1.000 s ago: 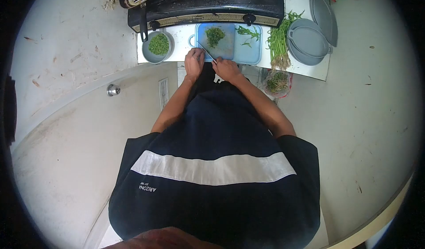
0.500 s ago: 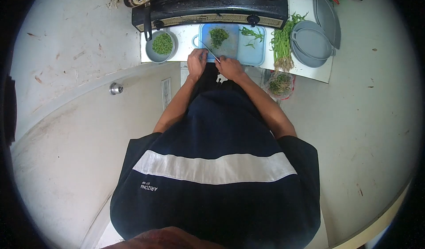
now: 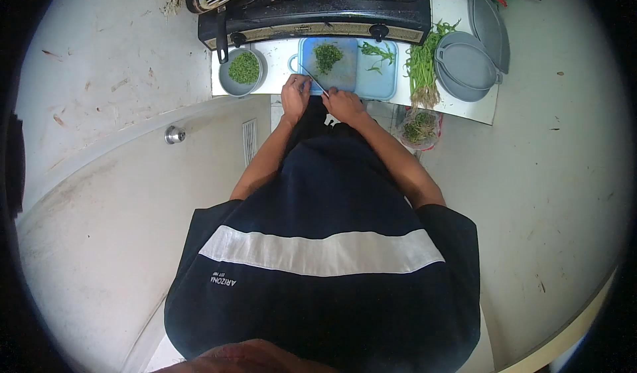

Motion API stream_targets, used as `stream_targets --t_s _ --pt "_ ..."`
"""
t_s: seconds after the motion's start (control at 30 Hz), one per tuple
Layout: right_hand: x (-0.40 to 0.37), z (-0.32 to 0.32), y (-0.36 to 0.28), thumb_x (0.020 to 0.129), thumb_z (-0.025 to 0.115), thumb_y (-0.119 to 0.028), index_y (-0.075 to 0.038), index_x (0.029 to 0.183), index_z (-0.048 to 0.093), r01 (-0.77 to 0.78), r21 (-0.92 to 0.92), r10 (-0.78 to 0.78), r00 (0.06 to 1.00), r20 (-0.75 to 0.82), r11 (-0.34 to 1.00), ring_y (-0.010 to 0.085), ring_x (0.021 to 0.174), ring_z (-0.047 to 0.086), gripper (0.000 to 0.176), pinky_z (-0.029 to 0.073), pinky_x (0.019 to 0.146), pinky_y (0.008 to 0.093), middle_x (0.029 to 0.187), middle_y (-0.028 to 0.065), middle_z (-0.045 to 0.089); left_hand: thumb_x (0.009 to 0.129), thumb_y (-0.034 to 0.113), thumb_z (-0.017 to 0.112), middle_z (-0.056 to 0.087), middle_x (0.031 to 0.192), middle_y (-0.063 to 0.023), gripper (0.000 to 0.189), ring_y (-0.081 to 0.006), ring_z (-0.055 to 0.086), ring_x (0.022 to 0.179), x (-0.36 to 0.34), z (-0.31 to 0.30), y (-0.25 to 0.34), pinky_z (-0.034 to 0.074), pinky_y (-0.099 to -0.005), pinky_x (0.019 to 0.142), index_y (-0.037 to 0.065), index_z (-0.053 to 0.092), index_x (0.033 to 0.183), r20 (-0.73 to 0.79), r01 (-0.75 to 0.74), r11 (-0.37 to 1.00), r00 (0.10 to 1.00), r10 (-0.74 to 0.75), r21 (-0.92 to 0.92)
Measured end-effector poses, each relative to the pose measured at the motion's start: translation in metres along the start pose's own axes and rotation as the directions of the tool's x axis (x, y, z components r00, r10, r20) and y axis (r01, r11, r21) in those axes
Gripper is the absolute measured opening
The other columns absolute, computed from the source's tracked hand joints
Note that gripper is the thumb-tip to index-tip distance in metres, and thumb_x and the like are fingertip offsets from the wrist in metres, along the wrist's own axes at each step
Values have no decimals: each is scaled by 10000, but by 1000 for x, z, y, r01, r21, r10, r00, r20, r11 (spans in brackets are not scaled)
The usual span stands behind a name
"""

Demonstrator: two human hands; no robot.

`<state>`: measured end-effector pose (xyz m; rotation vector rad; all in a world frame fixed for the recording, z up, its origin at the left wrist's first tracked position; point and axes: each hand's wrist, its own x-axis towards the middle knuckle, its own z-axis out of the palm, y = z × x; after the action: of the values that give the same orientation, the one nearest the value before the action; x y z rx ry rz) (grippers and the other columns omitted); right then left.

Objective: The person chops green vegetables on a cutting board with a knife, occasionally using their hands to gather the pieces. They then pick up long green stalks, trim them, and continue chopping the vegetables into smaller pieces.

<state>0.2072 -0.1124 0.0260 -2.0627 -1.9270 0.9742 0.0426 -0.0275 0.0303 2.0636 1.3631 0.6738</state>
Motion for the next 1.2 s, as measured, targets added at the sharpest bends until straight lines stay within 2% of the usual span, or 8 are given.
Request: stream_targets --t_s 0.07,0.5,0.6,0.83,0.9,1.0,1.07,1.2 --pt "0 -2 1 1078 464 -422 26 1021 632 -3 14 3 1000 -3 1000 463 769 719 482 570 733 580 783 268 715 874 17 714 705 915 -149 88 -366 704 792 -1 0 1 553 -445 736 23 771 941 -46 -39 999 998 39 0" --pt "-5 -9 -2 1092 421 -439 40 1072 626 12 76 -14 1000 18 997 496 791 706 521 568 736 591 799 305 701 883 16 690 714 924 -145 102 -357 699 823 0 0 -2 552 -429 754 30 776 937 -5 14 999 1000 -14 -33" --pt "0 -2 0 1092 424 -431 35 1070 620 9 67 -11 1000 27 998 489 779 709 506 571 731 585 793 297 704 886 19 689 714 924 -141 98 -349 695 802 1 1 -4 552 -428 749 23 776 933 -33 -63 998 997 63 3" --pt "10 7 -1 1079 458 -407 39 1042 646 10 49 -10 1000 1 999 455 810 735 486 592 745 563 830 281 726 900 41 701 710 910 -138 84 -322 685 749 1 -2 0 546 -411 722 22 774 936 -4 0 1000 1000 0 -14" --pt "2 7 4 1082 455 -430 24 1008 622 47 25 -46 998 -53 999 478 751 712 490 576 712 577 768 276 707 904 50 703 708 908 -141 82 -321 683 735 4 -2 0 544 -410 714 25 772 940 -8 -10 1000 1000 10 3" --pt "-4 2 5 1082 454 -435 22 1012 622 11 49 -9 999 -35 999 487 752 707 493 573 707 583 766 276 705 912 101 724 716 924 -149 107 -348 693 821 4 -3 1 541 -425 780 33 773 979 60 123 992 991 -121 -35" --pt "-2 -5 2 1085 444 -435 29 1037 635 -16 58 16 1000 -2 998 480 784 714 504 577 738 574 800 274 716 920 71 702 699 896 -156 73 -341 682 746 3 -4 0 540 -429 719 26 757 938 38 46 999 998 -45 -27" --pt "2 -16 -1 1087 435 -435 30 1052 647 -59 75 57 998 30 995 476 817 718 513 579 768 566 835 274 726 916 61 698 700 897 -156 68 -352 686 786 2 -2 -4 543 -439 739 25 755 927 1 8 1000 1000 -8 -6"
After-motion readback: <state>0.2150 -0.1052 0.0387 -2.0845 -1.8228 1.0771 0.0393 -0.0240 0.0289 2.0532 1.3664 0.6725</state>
